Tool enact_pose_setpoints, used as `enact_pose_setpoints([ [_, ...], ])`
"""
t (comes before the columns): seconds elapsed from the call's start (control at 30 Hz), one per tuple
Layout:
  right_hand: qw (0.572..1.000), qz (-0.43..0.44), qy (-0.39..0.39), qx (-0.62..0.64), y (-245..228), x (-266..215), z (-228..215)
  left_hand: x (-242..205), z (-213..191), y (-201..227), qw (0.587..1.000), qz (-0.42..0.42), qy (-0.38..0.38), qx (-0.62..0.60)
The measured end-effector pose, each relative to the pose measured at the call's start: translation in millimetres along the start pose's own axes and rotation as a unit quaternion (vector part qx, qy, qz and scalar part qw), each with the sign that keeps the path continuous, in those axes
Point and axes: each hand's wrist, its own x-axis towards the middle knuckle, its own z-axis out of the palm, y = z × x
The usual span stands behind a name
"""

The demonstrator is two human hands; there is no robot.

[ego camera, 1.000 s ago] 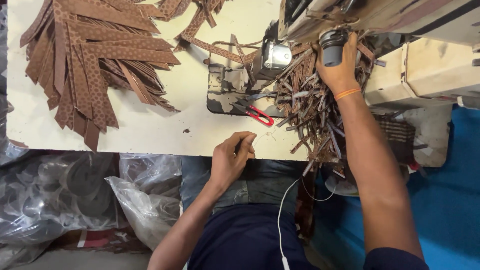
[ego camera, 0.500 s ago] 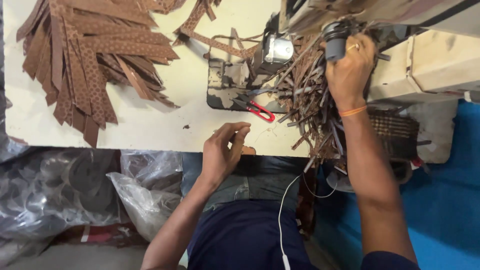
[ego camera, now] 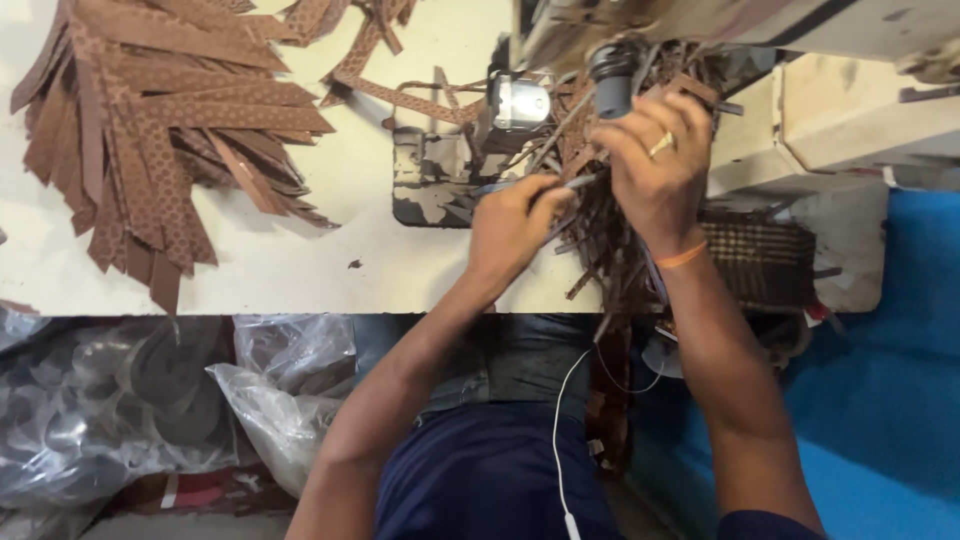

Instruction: Trimming the ends of patterned leather strips using snips at a workbench.

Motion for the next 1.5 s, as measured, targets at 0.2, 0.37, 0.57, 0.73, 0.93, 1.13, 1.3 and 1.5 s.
enact_pose_setpoints([
  [0.2,0.995,0.066,-0.031,-0.067,57.2,-32.3,28.2,-16.4,-32.5,-24.2,0.995,-0.099,-0.01,0.026],
  [0.37,0.974,0.12,-0.025,-0.188,0.3,-20.1,-0.5,-61.8,-78.1,-56.4,0.983,-0.172,-0.052,0.043],
  [0.57,0.973,0.139,-0.103,0.152,-132.1,-26.3,20.1,-108.0,-106.7,-93.2,0.979,-0.188,0.001,0.073],
  [0.73,0.953,0.21,-0.181,0.123,-137.8,-51.0,54.2,-114.7,-103.4,-98.4,0.969,-0.175,0.028,0.172],
  [0.93,0.928,0.317,-0.109,0.164,-166.1,-77.7,23.0,-116.1,-100.9,-103.1,0.964,-0.159,0.041,0.208],
  [1.13,0.927,0.244,-0.215,0.188,-213.7,-80.9,34.9,-113.7,-108.3,-99.8,0.966,-0.218,0.006,0.137],
  [1.3,0.942,0.192,-0.231,0.147,-213.8,-85.8,39.3,-108.5,-113.0,-91.5,0.958,-0.261,-0.004,0.12],
  [1.5,0.936,0.195,-0.245,0.158,-211.5,-86.0,39.2,-116.0,-108.1,-98.6,0.967,-0.216,0.016,0.136],
])
